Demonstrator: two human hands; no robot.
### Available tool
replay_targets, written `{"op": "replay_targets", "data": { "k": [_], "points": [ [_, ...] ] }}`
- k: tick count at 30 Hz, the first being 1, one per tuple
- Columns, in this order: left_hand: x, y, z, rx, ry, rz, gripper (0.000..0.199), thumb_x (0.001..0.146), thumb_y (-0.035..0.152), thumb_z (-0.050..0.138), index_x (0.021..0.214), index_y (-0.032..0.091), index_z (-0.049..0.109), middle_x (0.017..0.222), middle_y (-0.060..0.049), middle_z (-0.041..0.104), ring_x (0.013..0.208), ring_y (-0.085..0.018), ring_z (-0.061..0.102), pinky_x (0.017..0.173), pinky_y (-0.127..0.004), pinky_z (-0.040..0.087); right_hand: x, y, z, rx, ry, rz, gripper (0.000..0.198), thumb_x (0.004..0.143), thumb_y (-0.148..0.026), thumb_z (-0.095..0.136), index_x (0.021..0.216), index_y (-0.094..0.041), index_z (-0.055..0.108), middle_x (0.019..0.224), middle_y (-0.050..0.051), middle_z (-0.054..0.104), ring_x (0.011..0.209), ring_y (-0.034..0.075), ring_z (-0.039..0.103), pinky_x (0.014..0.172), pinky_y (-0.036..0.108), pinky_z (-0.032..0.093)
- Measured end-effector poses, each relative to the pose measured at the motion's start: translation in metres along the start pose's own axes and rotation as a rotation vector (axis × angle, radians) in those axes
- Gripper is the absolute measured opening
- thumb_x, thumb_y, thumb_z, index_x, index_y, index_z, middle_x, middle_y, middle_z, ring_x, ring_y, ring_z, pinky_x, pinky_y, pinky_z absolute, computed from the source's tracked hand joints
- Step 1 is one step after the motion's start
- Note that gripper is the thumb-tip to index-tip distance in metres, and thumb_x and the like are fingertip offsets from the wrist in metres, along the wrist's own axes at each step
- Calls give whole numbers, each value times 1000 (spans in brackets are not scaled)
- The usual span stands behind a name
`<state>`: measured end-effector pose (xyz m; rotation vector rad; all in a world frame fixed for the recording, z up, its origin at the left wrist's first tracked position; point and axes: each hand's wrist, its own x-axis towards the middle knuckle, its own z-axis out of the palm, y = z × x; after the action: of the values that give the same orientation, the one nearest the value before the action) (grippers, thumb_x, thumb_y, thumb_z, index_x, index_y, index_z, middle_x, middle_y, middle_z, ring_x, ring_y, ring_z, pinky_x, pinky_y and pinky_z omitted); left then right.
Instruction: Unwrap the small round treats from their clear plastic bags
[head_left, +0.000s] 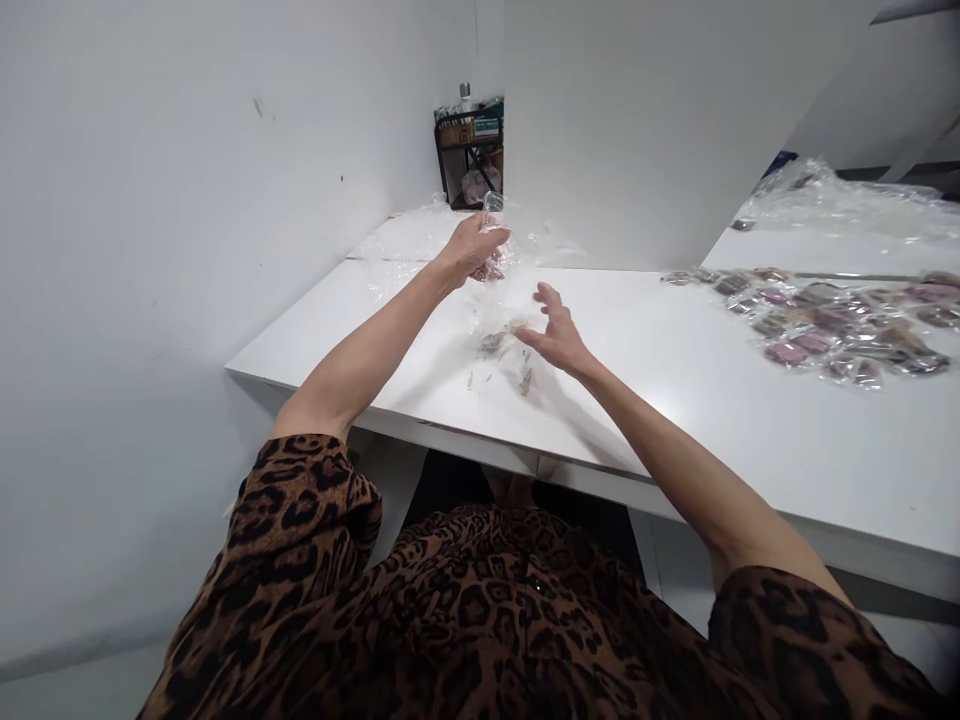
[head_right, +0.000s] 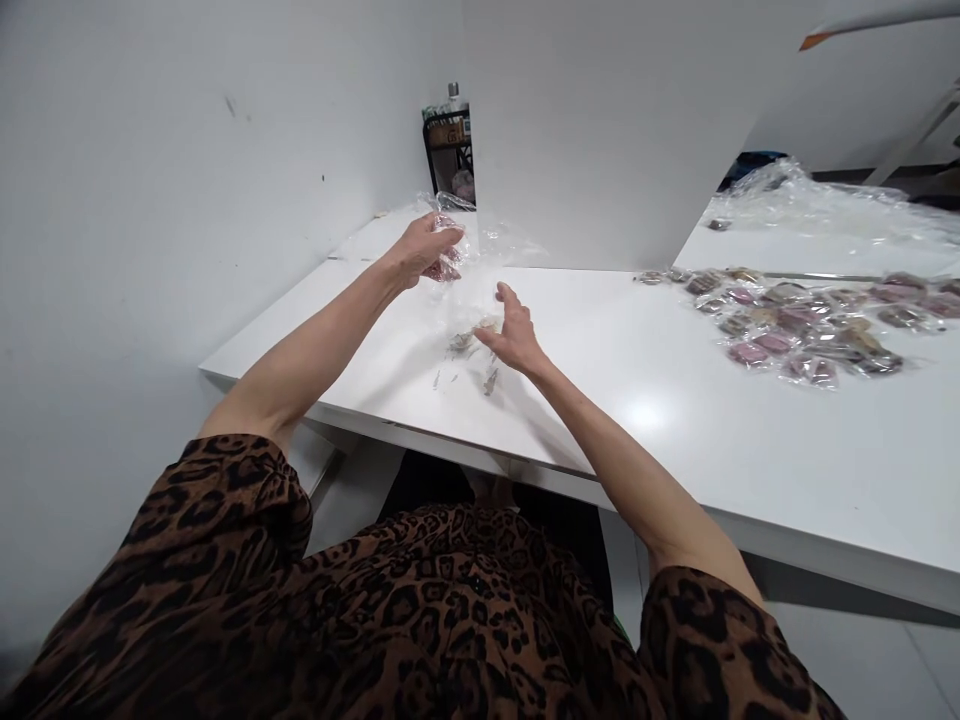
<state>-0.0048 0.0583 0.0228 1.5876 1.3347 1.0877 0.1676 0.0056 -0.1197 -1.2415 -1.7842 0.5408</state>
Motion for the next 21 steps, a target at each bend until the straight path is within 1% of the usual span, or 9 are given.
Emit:
{"op": "replay_targets", "data": {
  "k": [2, 4, 7, 10, 12, 14, 16, 19, 21],
  "points": [
    [3, -6, -3, 66, 25, 23, 9, 83, 25, 64, 83, 19, 58, 79, -5, 57, 79, -20, 66, 74, -34, 54, 0, -2, 11, -119, -102, -46, 47, 89, -35, 63, 132, -17, 62, 116, 15, 72, 113, 33, 57, 97, 51, 45],
    [10, -10, -13, 149, 106, 73, 14, 82, 26, 64, 73, 19, 55, 75, -4, 56, 79, -20, 65, 71, -32, 52, -12, -3, 15, -238, -219, -164, 28, 96, -26, 50, 112, -16, 71, 97, 13, 73, 106, 31, 58, 97, 49, 42],
    [27, -17, -34, 180, 274, 141, 23, 82, 29, 66, 66, 20, 51, 71, -4, 55, 82, -21, 64, 70, -30, 50, -45, 2, 9, -413, -375, -364, 32, 100, -20, 42, 98, -16, 73, 92, 14, 71, 106, 29, 56, 94, 46, 39],
    [38, -14, -52, 71, 314, 63, 28, 83, 35, 69, 67, 22, 50, 67, -5, 56, 80, -22, 64, 66, -31, 49, -74, 14, -8, -494, -489, -431, 33, 103, -23, 42, 101, -18, 74, 99, 14, 72, 110, 30, 56, 95, 45, 38],
    [38, -4, -57, -14, 297, 6, 28, 86, 33, 67, 68, 24, 48, 62, -4, 52, 75, -22, 63, 64, -33, 48, -84, 21, -21, -475, -503, -408, 32, 103, -36, 47, 111, -20, 74, 111, 14, 73, 118, 32, 56, 98, 47, 39],
    [33, 14, -56, -76, 273, 8, 29, 93, 26, 59, 67, 25, 45, 59, -2, 46, 69, -20, 60, 64, -34, 47, -86, 24, -33, -416, -469, -351, 42, 102, -52, 48, 117, -22, 73, 120, 14, 72, 126, 35, 54, 101, 50, 40],
    [26, 35, -51, -119, 236, 52, 34, 99, 18, 48, 66, 25, 43, 60, -1, 43, 63, -16, 55, 63, -34, 45, -84, 22, -41, -327, -412, -296, 53, 104, -62, 39, 112, -22, 73, 120, 13, 73, 125, 34, 56, 102, 51, 41],
    [19, 65, -44, -204, 136, 151, 38, 103, 12, 38, 67, 23, 40, 62, 0, 38, 56, -11, 49, 60, -30, 39, -80, 14, -45, -188, -335, -246, 64, 106, -64, 24, 88, -21, 67, 95, 10, 72, 101, 26, 63, 102, 47, 43],
    [18, 80, -40, -299, 47, 215, 38, 103, 7, 36, 67, 21, 39, 63, 1, 38, 54, -8, 49, 58, -26, 36, -81, 9, -45, -124, -291, -200, 67, 105, -68, 21, 77, -21, 60, 79, 7, 64, 86, 22, 62, 99, 44, 45]
  ]
}}
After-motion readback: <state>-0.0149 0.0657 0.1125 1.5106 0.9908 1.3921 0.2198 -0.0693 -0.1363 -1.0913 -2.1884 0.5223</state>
